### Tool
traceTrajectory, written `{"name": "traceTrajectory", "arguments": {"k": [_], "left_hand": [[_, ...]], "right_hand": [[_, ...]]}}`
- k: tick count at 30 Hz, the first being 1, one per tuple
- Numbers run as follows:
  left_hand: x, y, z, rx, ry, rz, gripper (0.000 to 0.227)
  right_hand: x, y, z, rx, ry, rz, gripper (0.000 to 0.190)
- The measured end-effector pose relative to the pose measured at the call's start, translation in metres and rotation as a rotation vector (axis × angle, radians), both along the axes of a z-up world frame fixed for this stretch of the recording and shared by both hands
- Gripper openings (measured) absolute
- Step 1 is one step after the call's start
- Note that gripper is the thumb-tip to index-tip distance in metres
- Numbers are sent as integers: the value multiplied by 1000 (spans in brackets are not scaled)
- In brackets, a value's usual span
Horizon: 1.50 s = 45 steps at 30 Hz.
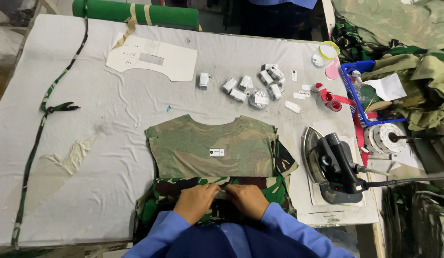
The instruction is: The person irons a camouflage-patterned t-shirt on a white-covered table. They repeatedly place small white rectangular labels on the shirt's chest area and press them with a steam iron. The person also adjusts the shirt and handles a stack of similar garments during the process.
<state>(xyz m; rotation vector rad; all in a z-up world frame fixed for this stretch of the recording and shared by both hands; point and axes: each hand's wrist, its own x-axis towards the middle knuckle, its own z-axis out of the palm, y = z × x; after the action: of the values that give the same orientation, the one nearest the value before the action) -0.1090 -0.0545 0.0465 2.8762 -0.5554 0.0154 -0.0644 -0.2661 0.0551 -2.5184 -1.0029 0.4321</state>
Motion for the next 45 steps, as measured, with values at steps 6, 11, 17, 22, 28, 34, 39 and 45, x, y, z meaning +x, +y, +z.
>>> {"name": "traceTrajectory", "arguments": {"k": [6, 11, 17, 22, 28, 34, 39, 45], "left_hand": [[4, 36, -19, 59, 298, 166, 10], [52, 86, 81, -100, 672, 413, 32], [140, 105, -1, -349, 459, 640, 28], [147, 90, 6, -310, 487, 633, 40], [151, 115, -60, 110, 32, 524, 32], [148, 97, -38, 25, -492, 708, 38], [82, 44, -1, 37, 370, 14, 46], [97, 63, -51, 113, 71, 775, 66]], "right_hand": [[13, -36, 2, -248, -65, -63, 16], [75, -71, 36, -450, 248, -171, 31], [186, -88, -38, -110, 180, -578, 27], [180, -65, -49, -198, 182, -537, 39], [173, -72, -93, -364, -600, -385, 9], [128, -25, -13, 7, -462, -538, 45], [116, -31, -6, -343, -268, -258, 64], [273, -67, -23, 26, -845, -472, 15]]}}
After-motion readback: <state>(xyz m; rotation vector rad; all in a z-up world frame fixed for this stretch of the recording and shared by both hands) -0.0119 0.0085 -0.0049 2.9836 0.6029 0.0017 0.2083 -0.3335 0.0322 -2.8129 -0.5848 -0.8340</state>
